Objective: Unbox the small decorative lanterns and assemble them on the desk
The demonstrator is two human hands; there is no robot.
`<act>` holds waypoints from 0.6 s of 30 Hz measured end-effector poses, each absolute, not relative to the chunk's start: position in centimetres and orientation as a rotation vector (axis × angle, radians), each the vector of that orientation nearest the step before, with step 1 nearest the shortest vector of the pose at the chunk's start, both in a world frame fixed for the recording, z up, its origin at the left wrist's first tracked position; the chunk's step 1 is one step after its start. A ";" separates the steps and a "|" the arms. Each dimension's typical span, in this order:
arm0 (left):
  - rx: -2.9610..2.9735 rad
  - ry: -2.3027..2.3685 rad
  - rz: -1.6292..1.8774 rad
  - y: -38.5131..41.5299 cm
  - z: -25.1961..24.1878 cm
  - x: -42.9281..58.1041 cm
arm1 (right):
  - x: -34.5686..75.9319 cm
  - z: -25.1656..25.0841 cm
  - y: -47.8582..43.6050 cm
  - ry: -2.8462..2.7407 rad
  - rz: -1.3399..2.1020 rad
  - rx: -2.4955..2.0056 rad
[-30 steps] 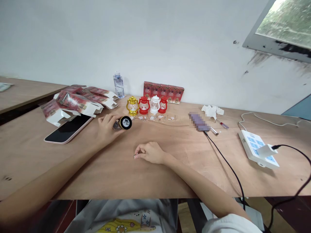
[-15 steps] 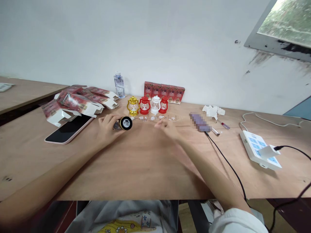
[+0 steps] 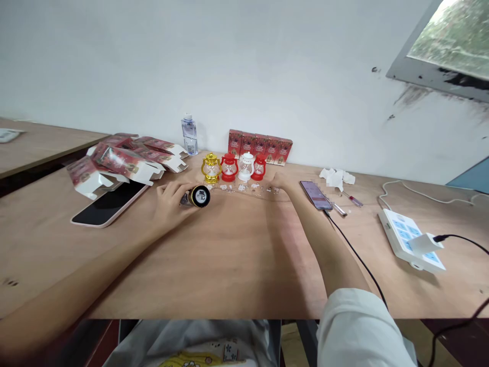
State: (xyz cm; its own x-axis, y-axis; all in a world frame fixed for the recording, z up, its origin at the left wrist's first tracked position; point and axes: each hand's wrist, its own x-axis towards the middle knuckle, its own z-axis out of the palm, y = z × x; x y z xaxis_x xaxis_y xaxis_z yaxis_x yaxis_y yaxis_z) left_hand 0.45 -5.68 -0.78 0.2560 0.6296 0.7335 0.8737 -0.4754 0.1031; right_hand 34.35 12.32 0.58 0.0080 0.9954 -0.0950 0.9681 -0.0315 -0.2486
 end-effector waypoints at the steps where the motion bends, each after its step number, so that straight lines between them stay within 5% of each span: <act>1: -2.204 -1.376 -1.054 -5.6 -0.8 0.4 | 34.2 0.6 12.6 -2.119 0.349 -2.161; 18: -2.223 -1.408 -1.039 -5.6 -0.8 0.4 | 33.9 1.7 11.6 -2.202 0.298 -2.114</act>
State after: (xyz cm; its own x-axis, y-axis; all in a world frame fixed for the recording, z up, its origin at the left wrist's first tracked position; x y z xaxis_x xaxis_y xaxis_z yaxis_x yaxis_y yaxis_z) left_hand 0.39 -5.58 -0.85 0.2533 0.6504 0.7161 0.8760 -0.4682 0.1154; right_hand 33.85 11.58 1.68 -0.0482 0.9956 -0.0801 0.9811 0.0321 -0.1907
